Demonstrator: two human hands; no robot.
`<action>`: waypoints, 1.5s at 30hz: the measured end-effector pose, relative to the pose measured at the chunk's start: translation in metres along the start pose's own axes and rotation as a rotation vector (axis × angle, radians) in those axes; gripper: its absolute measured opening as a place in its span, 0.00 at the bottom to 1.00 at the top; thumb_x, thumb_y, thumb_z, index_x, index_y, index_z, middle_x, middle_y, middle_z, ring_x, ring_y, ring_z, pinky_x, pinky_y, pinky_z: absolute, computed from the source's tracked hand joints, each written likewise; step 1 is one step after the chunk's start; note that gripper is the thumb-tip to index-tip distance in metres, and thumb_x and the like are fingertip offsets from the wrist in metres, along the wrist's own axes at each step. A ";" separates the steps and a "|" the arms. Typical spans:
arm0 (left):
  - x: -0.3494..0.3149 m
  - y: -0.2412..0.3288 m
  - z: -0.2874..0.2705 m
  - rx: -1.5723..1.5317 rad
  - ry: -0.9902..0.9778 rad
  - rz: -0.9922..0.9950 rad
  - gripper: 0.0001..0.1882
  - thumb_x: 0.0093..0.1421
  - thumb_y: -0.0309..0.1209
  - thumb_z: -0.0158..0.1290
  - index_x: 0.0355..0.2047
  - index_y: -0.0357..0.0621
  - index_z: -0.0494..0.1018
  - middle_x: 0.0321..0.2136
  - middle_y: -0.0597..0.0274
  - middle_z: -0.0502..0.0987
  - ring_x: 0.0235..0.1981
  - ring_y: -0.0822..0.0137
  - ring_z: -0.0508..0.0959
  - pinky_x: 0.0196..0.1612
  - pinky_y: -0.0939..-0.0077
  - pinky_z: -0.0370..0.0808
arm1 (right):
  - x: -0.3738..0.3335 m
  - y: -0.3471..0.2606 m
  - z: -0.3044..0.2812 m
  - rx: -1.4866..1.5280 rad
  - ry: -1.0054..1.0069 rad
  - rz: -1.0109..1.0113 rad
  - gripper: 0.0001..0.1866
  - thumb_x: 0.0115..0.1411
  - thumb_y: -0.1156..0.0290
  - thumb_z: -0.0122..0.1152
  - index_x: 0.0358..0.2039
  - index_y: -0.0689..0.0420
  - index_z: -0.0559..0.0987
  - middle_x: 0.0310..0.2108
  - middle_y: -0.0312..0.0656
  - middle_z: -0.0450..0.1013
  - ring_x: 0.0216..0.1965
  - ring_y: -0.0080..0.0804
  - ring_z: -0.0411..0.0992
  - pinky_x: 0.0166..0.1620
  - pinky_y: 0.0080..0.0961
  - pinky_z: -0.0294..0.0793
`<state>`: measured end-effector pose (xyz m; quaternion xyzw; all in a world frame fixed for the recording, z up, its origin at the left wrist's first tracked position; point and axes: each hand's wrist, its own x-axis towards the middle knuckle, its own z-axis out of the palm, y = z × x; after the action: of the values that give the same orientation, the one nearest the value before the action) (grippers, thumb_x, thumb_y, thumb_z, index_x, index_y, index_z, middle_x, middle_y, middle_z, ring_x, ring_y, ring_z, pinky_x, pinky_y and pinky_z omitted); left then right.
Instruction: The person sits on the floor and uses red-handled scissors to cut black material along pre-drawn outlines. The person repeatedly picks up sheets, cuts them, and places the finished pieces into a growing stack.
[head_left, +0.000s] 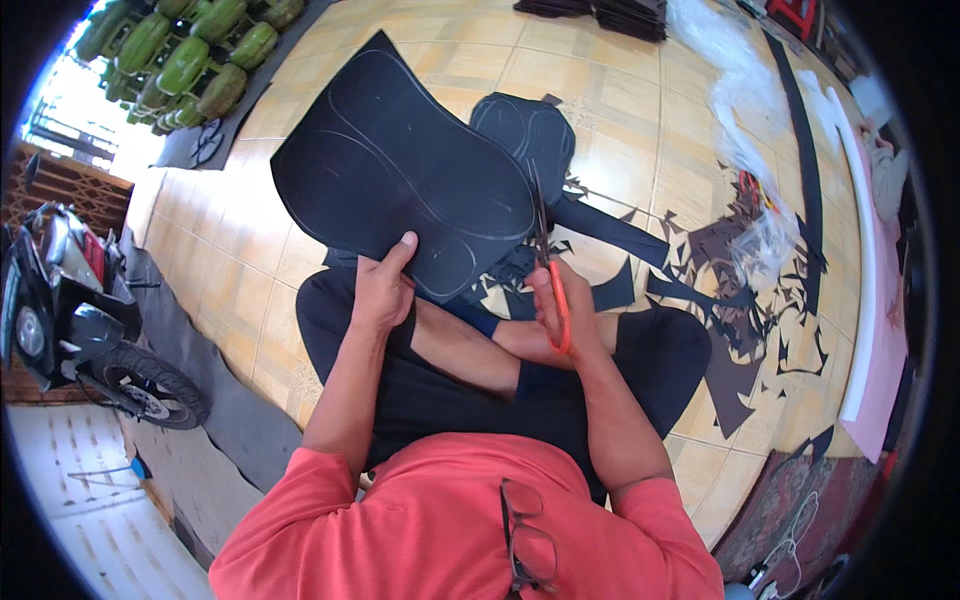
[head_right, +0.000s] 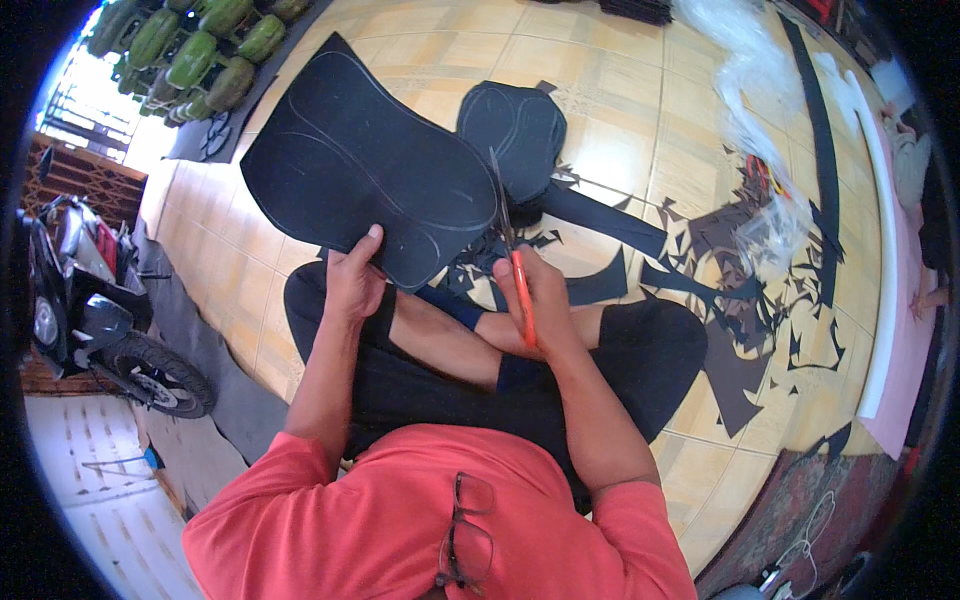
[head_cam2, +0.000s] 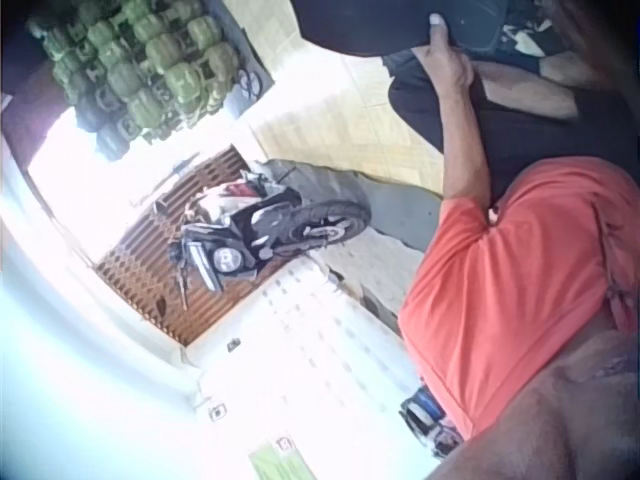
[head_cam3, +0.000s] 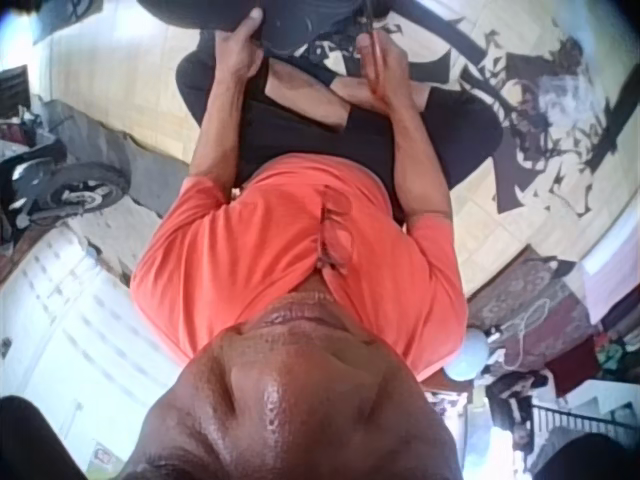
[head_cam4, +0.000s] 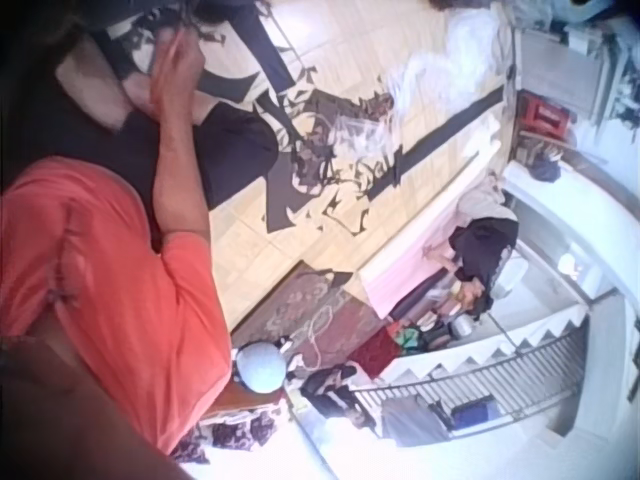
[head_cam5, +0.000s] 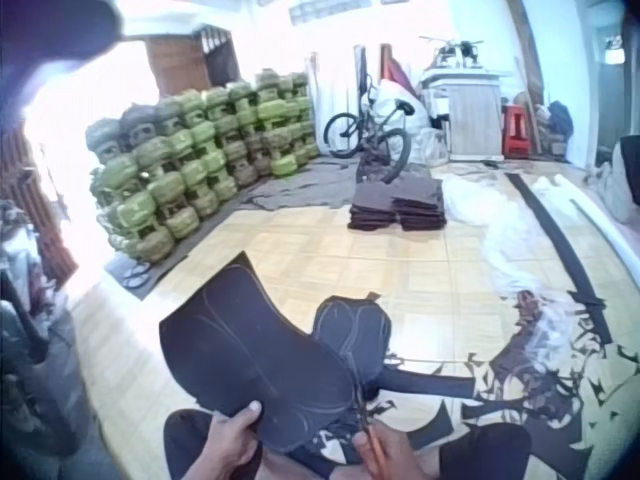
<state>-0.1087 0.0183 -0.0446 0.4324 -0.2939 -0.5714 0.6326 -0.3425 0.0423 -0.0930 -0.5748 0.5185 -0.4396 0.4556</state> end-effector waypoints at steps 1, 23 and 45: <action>-0.002 -0.002 -0.002 0.024 -0.008 -0.004 0.26 0.62 0.21 0.52 0.60 0.38 0.60 0.54 0.54 0.71 0.54 0.59 0.73 0.57 0.60 0.72 | 0.003 0.003 0.005 0.014 0.036 -0.033 0.24 0.68 0.53 0.48 0.23 0.61 0.66 0.15 0.44 0.62 0.20 0.31 0.59 0.27 0.34 0.62; -0.014 0.029 -0.027 0.396 -0.015 -0.380 0.27 0.45 0.21 0.55 0.49 0.33 0.71 0.42 0.56 0.77 0.45 0.62 0.76 0.51 0.69 0.71 | 0.006 -0.004 -0.007 0.033 0.077 -0.025 0.15 0.67 0.60 0.51 0.38 0.61 0.73 0.24 0.47 0.72 0.27 0.37 0.72 0.34 0.33 0.71; 0.002 0.063 -0.045 0.687 -0.046 -0.512 0.29 0.40 0.24 0.59 0.47 0.32 0.72 0.37 0.58 0.77 0.40 0.66 0.75 0.47 0.75 0.71 | 0.003 -0.008 -0.012 0.079 0.012 -0.062 0.23 0.68 0.53 0.50 0.25 0.61 0.70 0.16 0.41 0.63 0.22 0.27 0.62 0.27 0.29 0.63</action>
<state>-0.0399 0.0247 -0.0099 0.6642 -0.3644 -0.5884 0.2826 -0.3522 0.0390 -0.0822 -0.5696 0.4853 -0.4772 0.4608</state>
